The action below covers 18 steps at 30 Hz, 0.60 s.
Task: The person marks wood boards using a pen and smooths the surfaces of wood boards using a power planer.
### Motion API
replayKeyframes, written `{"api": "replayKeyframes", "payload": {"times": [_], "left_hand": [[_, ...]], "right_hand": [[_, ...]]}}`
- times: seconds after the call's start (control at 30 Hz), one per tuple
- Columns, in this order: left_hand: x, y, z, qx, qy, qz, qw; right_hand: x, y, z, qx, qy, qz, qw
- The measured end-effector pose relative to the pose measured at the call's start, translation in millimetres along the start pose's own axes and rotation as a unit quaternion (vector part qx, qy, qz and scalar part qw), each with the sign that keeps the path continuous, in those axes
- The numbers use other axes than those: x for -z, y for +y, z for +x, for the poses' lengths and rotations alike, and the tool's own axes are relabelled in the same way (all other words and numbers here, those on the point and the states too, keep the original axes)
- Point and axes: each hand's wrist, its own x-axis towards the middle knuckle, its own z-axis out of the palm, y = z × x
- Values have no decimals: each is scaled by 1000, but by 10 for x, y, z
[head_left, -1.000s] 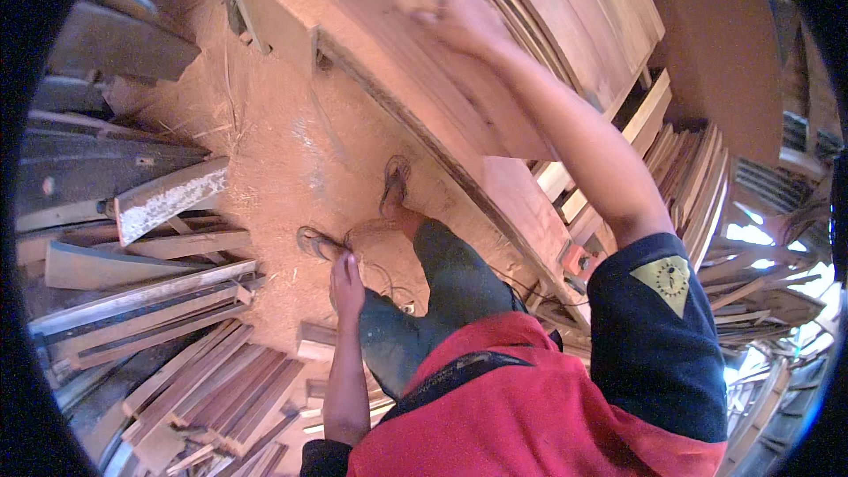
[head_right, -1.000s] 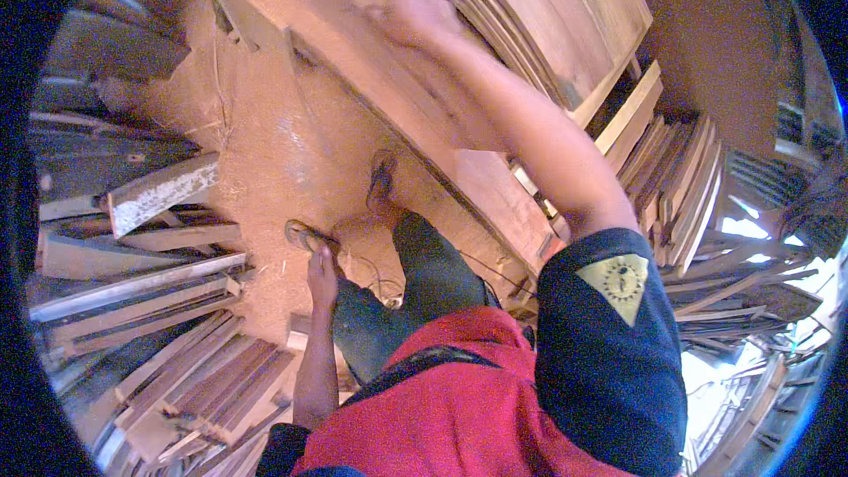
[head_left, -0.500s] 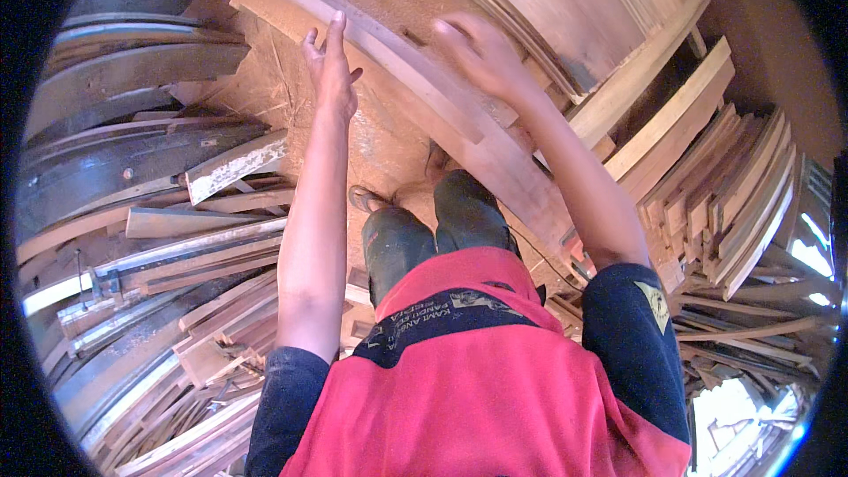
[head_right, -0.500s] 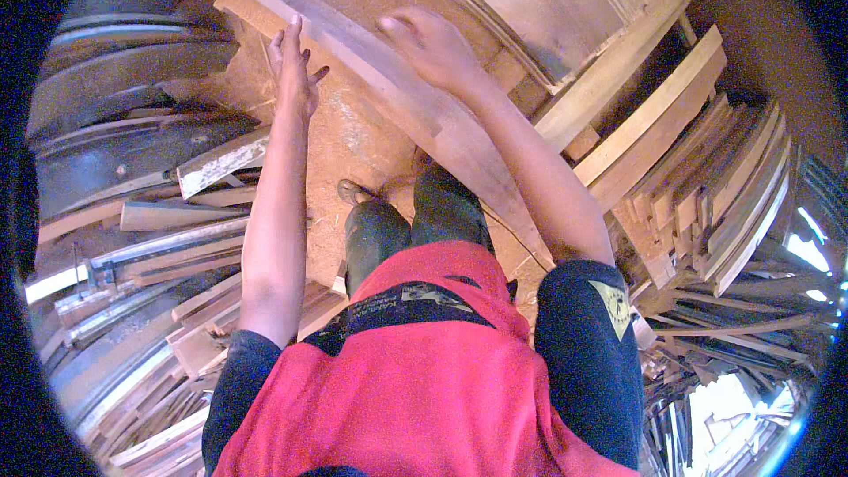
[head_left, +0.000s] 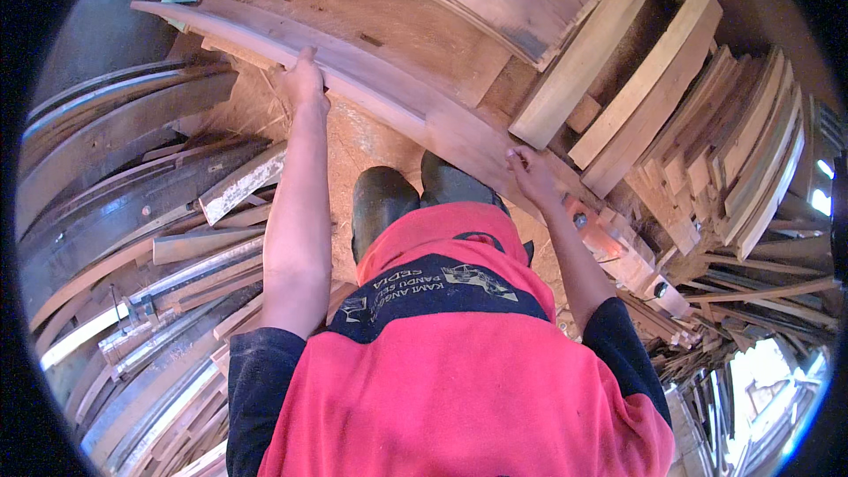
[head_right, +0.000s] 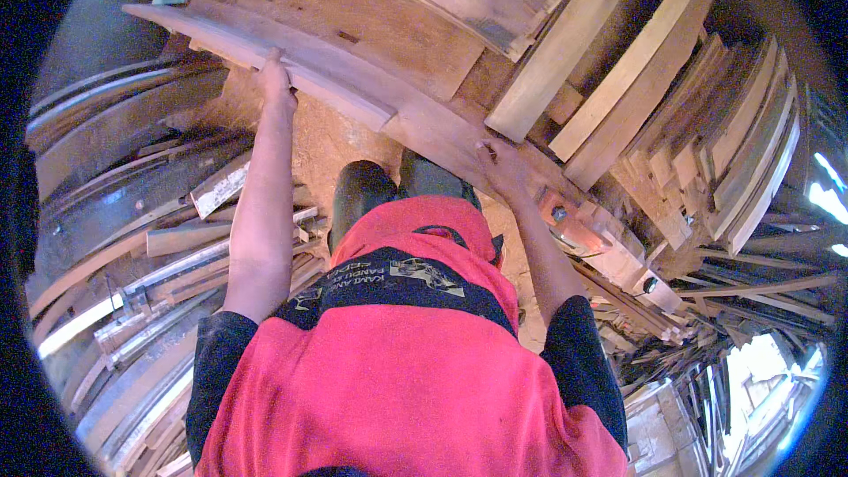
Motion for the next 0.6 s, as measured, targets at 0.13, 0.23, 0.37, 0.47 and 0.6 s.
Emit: {"api": "replayKeyframes", "payload": {"times": [0.13, 0.23, 0.37, 0.47, 0.6], "left_hand": [[-84, 71, -55, 17, -5, 18, 1000], [-45, 10, 28, 13, 29, 34, 999], [-73, 92, -51, 10, 29, 82, 996], [33, 109, -104, 32, 37, 85, 995], [-200, 476, -443, 36, 5, 97, 995]], "right_hand": [[-73, 9, 72, 45, 5, 30, 999], [9, -61, 106, 10, -6, 16, 1000], [519, 257, -230, 11, -13, -58, 998], [1279, 394, -771, -115, -50, -211, 969], [2044, 1648, -1870, -183, -58, -318, 929]]}}
